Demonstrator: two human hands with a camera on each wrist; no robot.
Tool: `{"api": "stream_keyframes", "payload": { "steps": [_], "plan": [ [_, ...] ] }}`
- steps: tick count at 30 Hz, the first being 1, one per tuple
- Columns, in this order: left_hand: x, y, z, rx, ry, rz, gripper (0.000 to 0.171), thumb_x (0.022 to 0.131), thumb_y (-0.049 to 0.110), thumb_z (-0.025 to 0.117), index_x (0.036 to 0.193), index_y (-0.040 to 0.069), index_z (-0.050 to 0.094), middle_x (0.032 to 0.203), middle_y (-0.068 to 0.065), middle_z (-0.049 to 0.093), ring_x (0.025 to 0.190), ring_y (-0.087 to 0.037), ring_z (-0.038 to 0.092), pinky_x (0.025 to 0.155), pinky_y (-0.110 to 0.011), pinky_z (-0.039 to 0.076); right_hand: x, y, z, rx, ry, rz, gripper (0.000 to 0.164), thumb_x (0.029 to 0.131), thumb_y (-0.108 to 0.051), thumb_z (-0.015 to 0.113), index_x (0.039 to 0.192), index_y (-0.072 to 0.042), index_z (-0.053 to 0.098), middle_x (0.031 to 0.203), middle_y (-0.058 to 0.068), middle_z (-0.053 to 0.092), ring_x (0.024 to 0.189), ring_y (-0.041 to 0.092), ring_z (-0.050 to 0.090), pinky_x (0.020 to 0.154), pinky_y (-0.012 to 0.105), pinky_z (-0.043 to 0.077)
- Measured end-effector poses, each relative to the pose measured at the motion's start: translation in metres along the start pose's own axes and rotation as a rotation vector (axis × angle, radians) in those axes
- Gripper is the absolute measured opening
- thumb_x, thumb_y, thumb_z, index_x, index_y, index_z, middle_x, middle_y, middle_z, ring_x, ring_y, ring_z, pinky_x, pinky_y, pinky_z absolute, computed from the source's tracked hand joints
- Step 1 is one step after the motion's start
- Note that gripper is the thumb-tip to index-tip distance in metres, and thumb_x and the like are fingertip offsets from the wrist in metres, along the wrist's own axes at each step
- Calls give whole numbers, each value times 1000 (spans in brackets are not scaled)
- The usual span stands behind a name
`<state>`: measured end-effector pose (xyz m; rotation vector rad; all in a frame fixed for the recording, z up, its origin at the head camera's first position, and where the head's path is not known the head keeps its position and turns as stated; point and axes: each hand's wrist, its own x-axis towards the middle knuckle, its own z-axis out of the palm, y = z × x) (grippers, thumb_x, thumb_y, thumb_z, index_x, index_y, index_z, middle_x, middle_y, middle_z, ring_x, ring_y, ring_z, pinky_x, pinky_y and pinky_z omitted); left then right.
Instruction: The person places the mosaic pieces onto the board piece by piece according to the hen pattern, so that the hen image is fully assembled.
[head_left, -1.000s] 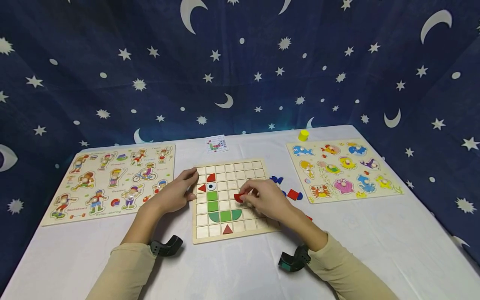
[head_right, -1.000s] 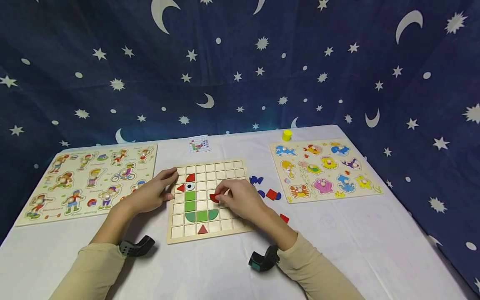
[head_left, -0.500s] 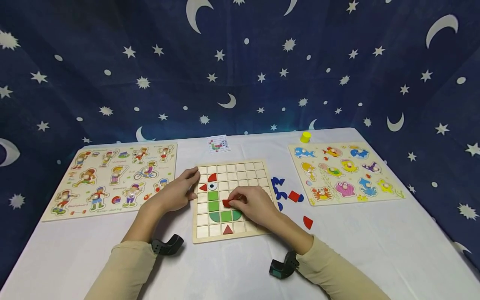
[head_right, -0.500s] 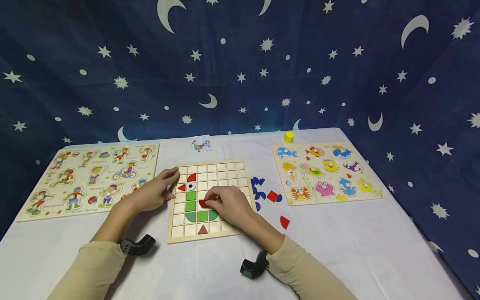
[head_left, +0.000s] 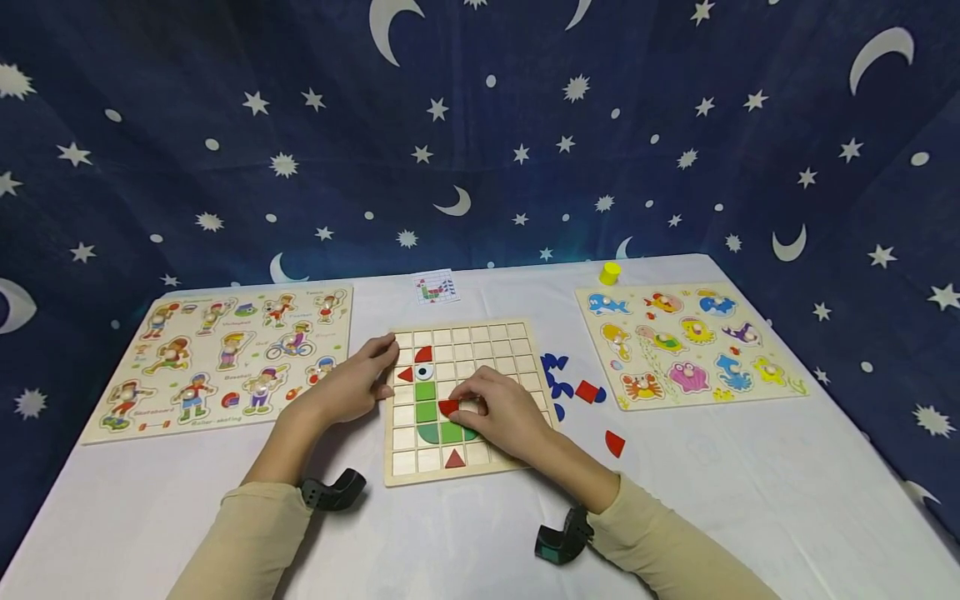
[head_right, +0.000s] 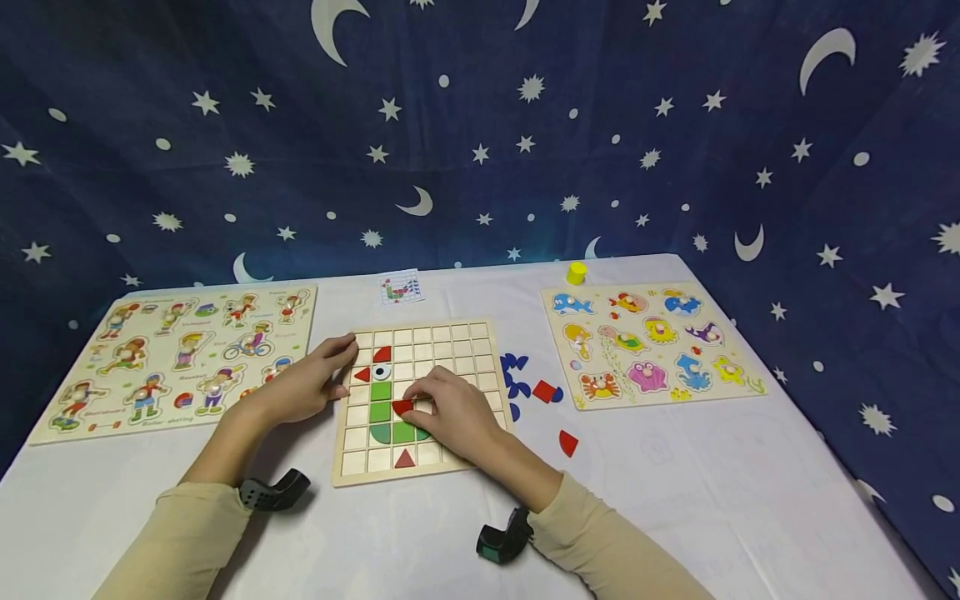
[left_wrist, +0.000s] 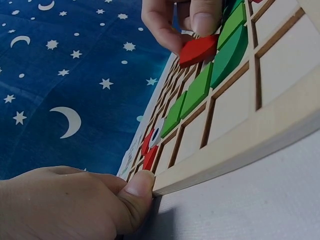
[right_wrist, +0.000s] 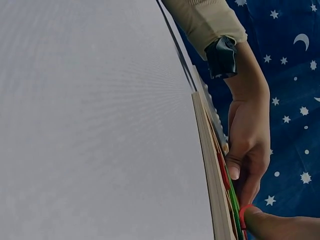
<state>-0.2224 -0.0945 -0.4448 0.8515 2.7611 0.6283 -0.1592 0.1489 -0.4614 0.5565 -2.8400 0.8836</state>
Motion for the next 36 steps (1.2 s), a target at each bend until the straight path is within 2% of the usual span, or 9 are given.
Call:
{"api": "stream_keyframes", "payload": {
  "steps": [5, 18, 26, 32, 36],
  "plan": [
    [1, -1, 0, -1, -1, 1, 65, 90, 9, 62, 146, -4, 31, 155, -20, 23, 138, -39, 33, 107, -49, 37, -1, 0, 2, -41, -6, 16, 22, 82, -35, 74, 101, -25, 74, 94, -10, 55, 72, 2, 46, 59, 18, 38],
    [0, 0, -1, -2, -12, 3, 65, 90, 9, 61, 146, -4, 30, 155, -21, 21, 139, -40, 31, 108, -49, 36, -1, 1, 1, -45, 4, 15, 25, 85, -39, 70, 102, -22, 75, 96, -9, 56, 79, 4, 52, 65, 19, 41],
    [2, 0, -3, 0, -17, 13, 66, 90, 9, 61, 146, -4, 29, 155, -21, 21, 139, -40, 30, 108, -49, 35, -1, 3, 0, -29, 24, 22, 25, 82, -39, 73, 99, -21, 74, 94, -8, 57, 75, 4, 48, 63, 19, 41],
    [0, 0, -3, 0, -12, 22, 64, 91, 9, 61, 145, -5, 30, 154, -23, 23, 139, -41, 30, 109, -51, 33, 4, 12, -19, 66, 42, 65, 22, 81, -32, 75, 97, -17, 73, 90, -4, 59, 69, 4, 48, 60, 18, 43],
    [0, -1, -1, -4, -3, 35, 64, 90, 9, 61, 145, -6, 31, 153, -24, 24, 139, -42, 29, 109, -51, 32, 8, 28, -48, 25, 11, 92, 23, 84, -31, 72, 101, -16, 72, 92, -2, 62, 72, 7, 53, 64, 22, 46]
  ]
}}
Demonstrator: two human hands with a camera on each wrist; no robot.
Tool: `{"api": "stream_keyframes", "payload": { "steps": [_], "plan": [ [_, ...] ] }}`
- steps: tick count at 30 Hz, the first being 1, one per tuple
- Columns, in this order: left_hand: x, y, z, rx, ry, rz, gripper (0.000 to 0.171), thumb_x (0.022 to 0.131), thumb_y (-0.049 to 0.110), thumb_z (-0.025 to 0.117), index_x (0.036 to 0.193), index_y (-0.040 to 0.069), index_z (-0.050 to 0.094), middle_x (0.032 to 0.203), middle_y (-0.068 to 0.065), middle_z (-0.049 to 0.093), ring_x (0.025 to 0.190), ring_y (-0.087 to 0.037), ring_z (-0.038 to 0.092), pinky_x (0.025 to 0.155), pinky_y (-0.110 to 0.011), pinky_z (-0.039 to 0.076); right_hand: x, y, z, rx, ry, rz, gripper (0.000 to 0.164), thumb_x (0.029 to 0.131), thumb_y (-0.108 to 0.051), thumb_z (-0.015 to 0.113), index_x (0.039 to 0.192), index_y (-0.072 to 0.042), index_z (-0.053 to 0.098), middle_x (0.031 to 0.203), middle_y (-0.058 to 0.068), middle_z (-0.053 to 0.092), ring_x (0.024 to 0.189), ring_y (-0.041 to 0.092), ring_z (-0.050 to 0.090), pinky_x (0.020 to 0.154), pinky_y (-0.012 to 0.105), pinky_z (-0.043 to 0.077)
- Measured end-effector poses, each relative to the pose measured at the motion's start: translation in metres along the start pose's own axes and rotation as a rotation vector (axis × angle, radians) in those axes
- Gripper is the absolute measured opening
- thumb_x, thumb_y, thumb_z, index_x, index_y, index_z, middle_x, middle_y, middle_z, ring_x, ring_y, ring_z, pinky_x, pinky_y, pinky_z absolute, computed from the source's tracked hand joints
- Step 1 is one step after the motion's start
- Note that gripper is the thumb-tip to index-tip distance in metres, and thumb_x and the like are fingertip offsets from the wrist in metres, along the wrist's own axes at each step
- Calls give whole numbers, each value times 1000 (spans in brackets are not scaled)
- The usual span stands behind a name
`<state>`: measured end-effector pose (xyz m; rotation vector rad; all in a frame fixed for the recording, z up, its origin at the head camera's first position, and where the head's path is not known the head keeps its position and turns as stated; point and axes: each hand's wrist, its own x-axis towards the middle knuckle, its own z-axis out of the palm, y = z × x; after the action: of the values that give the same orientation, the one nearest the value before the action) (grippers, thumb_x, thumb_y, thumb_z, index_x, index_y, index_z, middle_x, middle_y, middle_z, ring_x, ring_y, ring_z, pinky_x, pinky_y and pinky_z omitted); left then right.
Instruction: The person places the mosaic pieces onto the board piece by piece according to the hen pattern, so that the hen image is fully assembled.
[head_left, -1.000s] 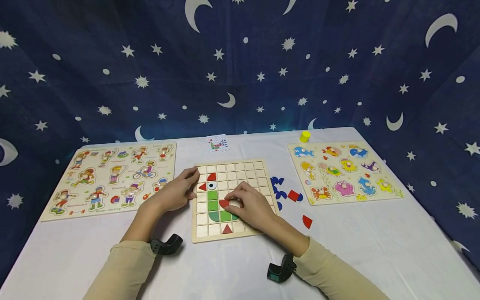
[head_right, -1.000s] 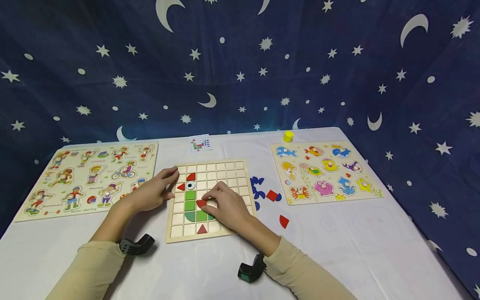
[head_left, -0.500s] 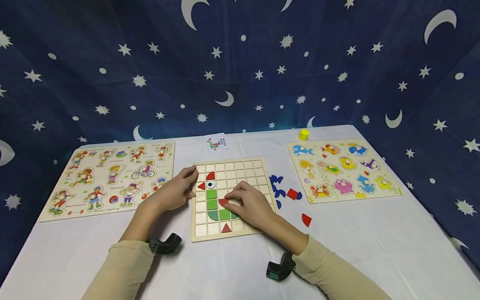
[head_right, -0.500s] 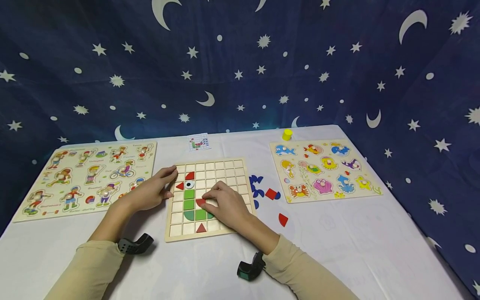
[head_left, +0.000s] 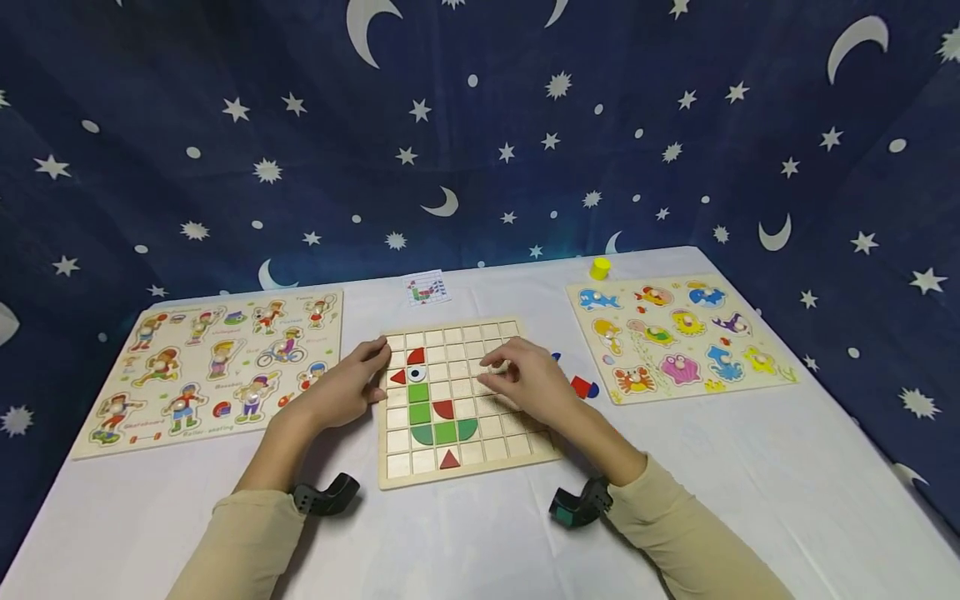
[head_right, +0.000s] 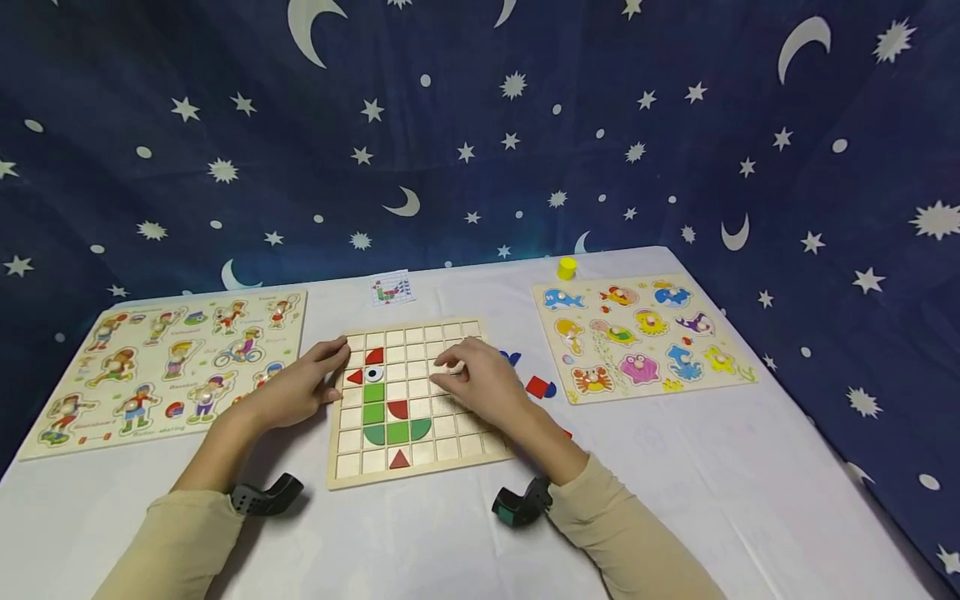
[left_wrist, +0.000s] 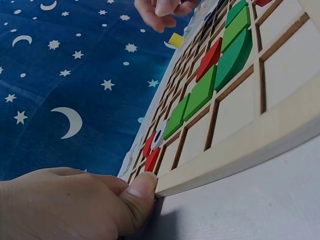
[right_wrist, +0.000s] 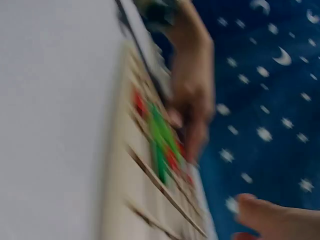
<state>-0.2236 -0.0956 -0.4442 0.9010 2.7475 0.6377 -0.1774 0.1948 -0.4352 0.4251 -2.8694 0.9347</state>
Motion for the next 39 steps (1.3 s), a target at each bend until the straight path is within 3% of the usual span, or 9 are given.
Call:
{"api": "stream_keyframes", "payload": {
  "steps": [2, 6, 10, 16, 25, 39],
  "plan": [
    [0, 0, 1, -2, -1, 0, 64, 90, 9, 61, 145, -6, 31, 153, -25, 24, 139, -42, 29, 110, -51, 32, 2, 11, -16, -74, -57, 11, 24, 84, -32, 72, 102, -15, 71, 92, 0, 63, 73, 9, 54, 65, 25, 46],
    [-1, -1, 3, 0, -6, -7, 64, 90, 9, 61, 145, -6, 31, 153, -24, 24, 139, -41, 29, 110, -51, 32, 1, 34, -45, -223, -249, 56, 30, 83, -33, 73, 105, -13, 68, 90, 2, 60, 75, 12, 51, 65, 27, 43],
    [-1, -2, 4, 6, 0, 2, 65, 90, 9, 62, 144, -7, 32, 152, -25, 25, 139, -42, 30, 110, -51, 32, -3, 50, -65, -249, -412, 160, 37, 80, -33, 75, 107, -11, 63, 85, 3, 56, 74, 14, 50, 64, 27, 41],
    [-2, -2, 4, 15, 11, 9, 64, 90, 10, 62, 144, -7, 32, 152, -25, 26, 138, -42, 31, 109, -51, 33, -5, 57, -78, -280, -537, 312, 39, 76, -30, 80, 101, -11, 57, 82, 3, 54, 74, 17, 51, 60, 28, 42],
    [-2, -1, 3, 5, 12, 6, 64, 89, 8, 62, 144, -7, 32, 152, -25, 26, 138, -42, 30, 110, -51, 32, -5, 54, -79, -356, -573, 327, 31, 78, -28, 77, 96, -11, 58, 83, 2, 57, 74, 17, 51, 61, 28, 42],
    [-1, -2, 2, 12, 17, 19, 64, 89, 8, 62, 143, -8, 32, 152, -26, 26, 139, -42, 29, 110, -51, 31, -5, 52, -78, -308, -547, 307, 24, 81, -20, 75, 94, -12, 56, 79, 3, 55, 69, 17, 51, 55, 26, 43]
  ]
}}
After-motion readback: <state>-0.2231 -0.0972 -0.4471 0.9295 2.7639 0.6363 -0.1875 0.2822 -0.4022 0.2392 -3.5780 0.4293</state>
